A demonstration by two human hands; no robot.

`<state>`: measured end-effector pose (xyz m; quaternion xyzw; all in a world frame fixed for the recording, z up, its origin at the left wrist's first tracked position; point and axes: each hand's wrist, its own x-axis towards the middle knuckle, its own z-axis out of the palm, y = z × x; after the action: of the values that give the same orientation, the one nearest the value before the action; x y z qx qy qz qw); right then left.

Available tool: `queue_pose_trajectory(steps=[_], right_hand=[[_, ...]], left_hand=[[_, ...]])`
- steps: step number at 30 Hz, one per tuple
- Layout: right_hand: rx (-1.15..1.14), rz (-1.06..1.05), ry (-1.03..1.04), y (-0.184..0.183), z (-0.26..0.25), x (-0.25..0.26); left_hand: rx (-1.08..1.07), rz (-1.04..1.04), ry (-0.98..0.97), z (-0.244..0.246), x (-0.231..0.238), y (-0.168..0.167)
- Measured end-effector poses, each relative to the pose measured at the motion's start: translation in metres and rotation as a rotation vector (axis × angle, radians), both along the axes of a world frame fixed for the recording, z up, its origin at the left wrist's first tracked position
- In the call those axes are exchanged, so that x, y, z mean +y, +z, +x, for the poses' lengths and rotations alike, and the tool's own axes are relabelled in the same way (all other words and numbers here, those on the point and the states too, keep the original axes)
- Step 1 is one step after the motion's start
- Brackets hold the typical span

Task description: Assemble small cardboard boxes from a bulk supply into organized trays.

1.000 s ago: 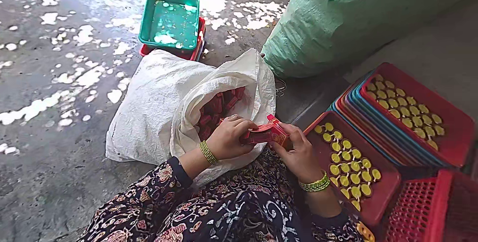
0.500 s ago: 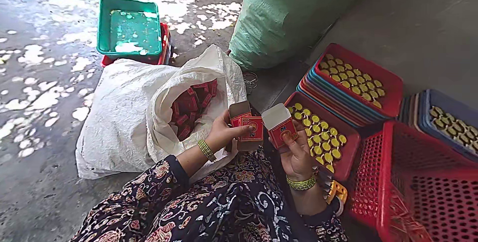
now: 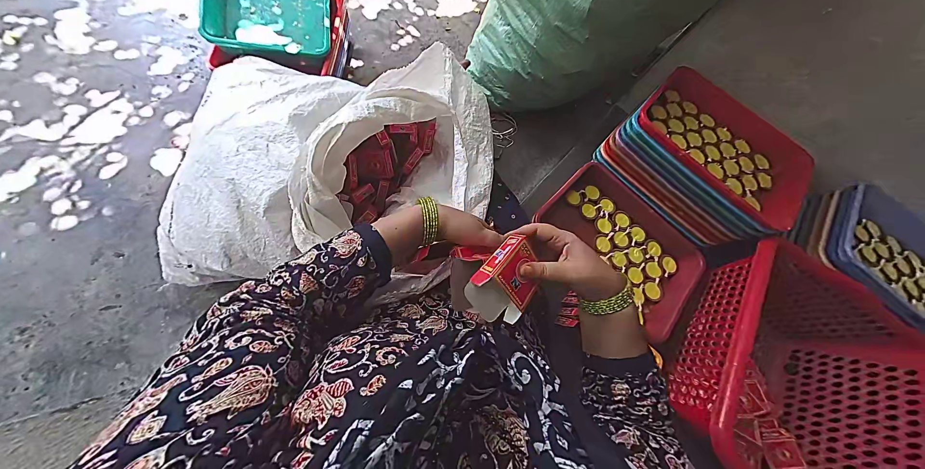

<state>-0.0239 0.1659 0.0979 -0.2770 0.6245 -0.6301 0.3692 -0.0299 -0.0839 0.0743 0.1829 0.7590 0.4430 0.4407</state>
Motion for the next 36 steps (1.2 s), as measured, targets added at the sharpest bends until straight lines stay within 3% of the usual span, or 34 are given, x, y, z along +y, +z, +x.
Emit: queue_pose_trajectory(steps=[3,7,11,15,21,25,28,31,36], right_hand=[[0.155,0.155,0.047,-0.01,0.006,0.002],[0.301,0.195,0.171,-0.024,0.009,0.019],[0.509,0.367,0.228,-0.006,0.003,0.02],[0.516,0.428,0.34,0.009,-0.001,0.011],[0.522,0.329,0.424,-0.009,0.005,0.023],[0.297,0.006,0.13,-0.026,0.017,0.045],[0.051,-0.148,-0.241,-0.031,0.036,0.038],[0.006,-0.162,-0.442,-0.044,0.042,0.01],[-0.017,-0.274,-0.493,-0.059,0.037,-0.012]], left_hand=[[0.043,-0.04,-0.04,0.01,0.01,-0.009],[-0.025,-0.019,0.0,0.019,0.012,-0.014],[-0.046,-0.026,0.025,0.021,0.019,-0.006],[-0.058,0.02,-0.002,0.017,0.016,-0.018],[-0.075,0.152,0.318,0.017,-0.01,-0.03],[0.098,0.289,0.718,0.023,-0.013,-0.033],[0.286,0.328,0.858,0.03,0.004,-0.027],[0.442,0.372,0.843,0.031,0.022,-0.024],[0.565,0.498,0.621,0.032,0.025,-0.032]])
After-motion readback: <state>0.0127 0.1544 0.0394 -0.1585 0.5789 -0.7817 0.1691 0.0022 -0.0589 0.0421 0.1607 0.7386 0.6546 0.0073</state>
